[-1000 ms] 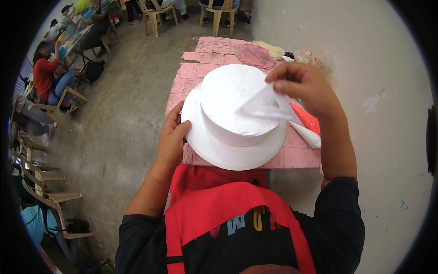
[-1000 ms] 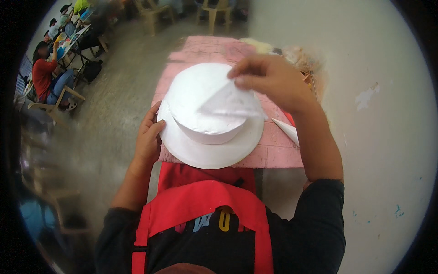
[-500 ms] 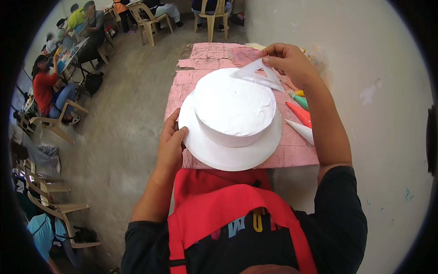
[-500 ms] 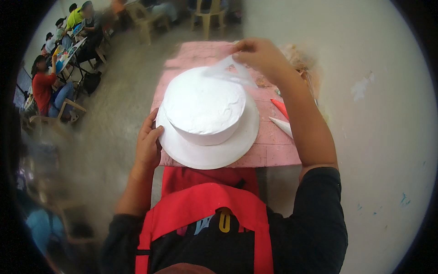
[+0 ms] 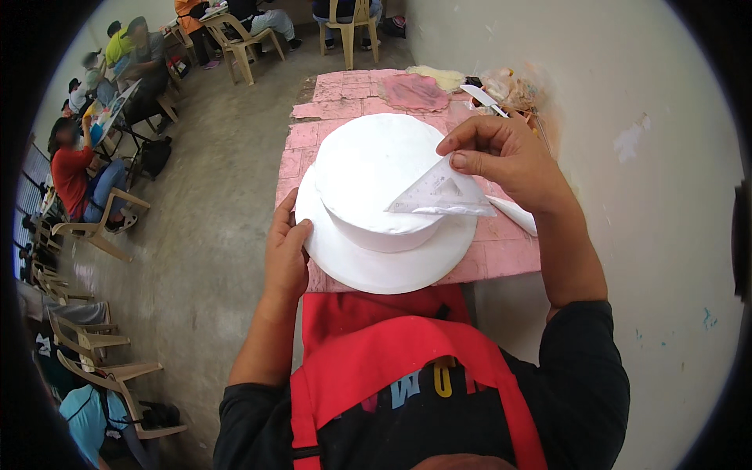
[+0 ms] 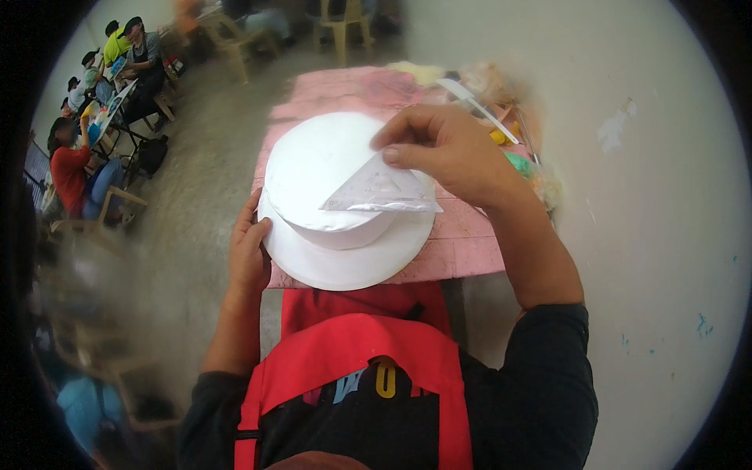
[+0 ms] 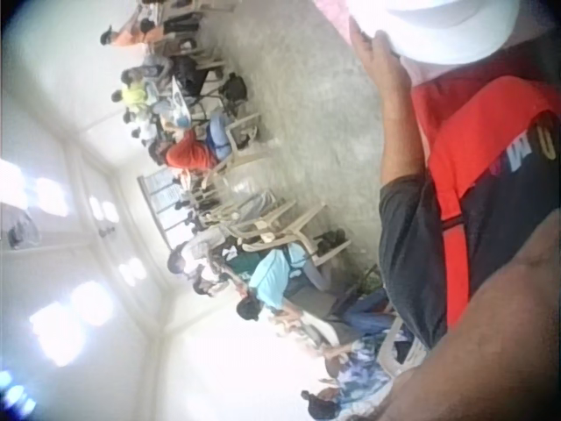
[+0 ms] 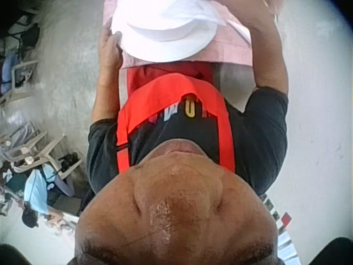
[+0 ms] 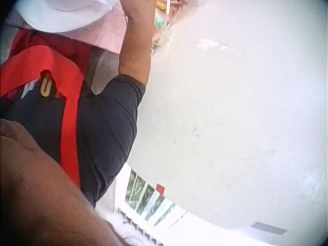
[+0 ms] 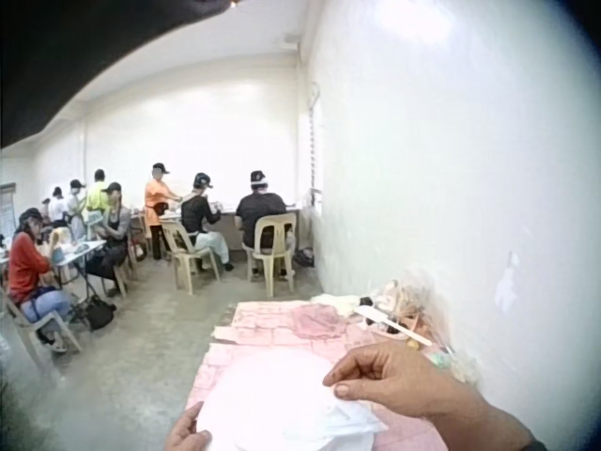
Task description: The person smooths the top and sides of a white frosted cake using a triangular plastic scraper. They repeatedly rotate the cake stand and scrape the surface to even out the frosting, occasionally lifting the scraper to check the finish.
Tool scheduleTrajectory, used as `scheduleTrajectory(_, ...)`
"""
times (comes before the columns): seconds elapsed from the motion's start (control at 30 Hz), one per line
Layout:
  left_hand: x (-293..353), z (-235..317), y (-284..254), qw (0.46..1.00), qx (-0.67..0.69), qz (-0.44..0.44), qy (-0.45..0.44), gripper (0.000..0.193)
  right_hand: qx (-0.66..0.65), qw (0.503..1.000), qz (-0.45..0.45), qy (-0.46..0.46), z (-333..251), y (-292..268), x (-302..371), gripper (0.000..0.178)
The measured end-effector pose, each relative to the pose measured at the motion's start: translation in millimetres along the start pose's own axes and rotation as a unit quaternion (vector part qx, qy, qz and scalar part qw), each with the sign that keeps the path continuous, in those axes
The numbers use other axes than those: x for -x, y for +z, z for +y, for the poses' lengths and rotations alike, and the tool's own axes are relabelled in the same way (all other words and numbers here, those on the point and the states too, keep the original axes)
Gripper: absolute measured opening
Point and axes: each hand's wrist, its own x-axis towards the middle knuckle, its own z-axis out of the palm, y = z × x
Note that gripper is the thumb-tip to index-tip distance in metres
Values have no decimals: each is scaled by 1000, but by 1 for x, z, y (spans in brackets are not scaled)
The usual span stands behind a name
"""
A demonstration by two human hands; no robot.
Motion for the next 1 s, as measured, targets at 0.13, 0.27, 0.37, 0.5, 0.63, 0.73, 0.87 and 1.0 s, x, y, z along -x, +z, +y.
scheduleTrajectory(0.13, 2, 5, 4, 1000, 3, -1, -1, 56, 44, 997, 61, -13, 15, -9, -6, 18)
scheduleTrajectory(0.27, 2, 4, 3, 1000, 4, -4, 0, 55, 44, 992, 115, 23, 28, -24, -17, 18)
scheduleTrajectory(0.37, 3, 4, 2, 1000, 2, -9, 1, 55, -23, 989, 139, 50, 44, -43, -28, 18)
scheduleTrajectory(0.5, 2, 5, 3, 1000, 4, -10, -5, 55, -62, 982, 167, 66, 48, -60, -37, 17)
scheduleTrajectory(0.63, 1, 6, 4, 1000, 6, -10, -5, 55, -67, 984, 160, 50, 30, -47, -29, 17)
scheduleTrajectory(0.73, 2, 6, 2, 1000, 4, -5, -6, 55, -45, 994, 95, 15, 24, -23, -12, 16)
scheduleTrajectory(0.87, 2, 5, 1, 1000, 9, -5, -9, 56, -36, 999, 40, 2, 6, -1, 3, 17)
scheduleTrajectory(1.0, 2, 7, 3, 1000, -1, -5, -9, 56, -13, 998, 65, 1, 20, -8, -1, 17)
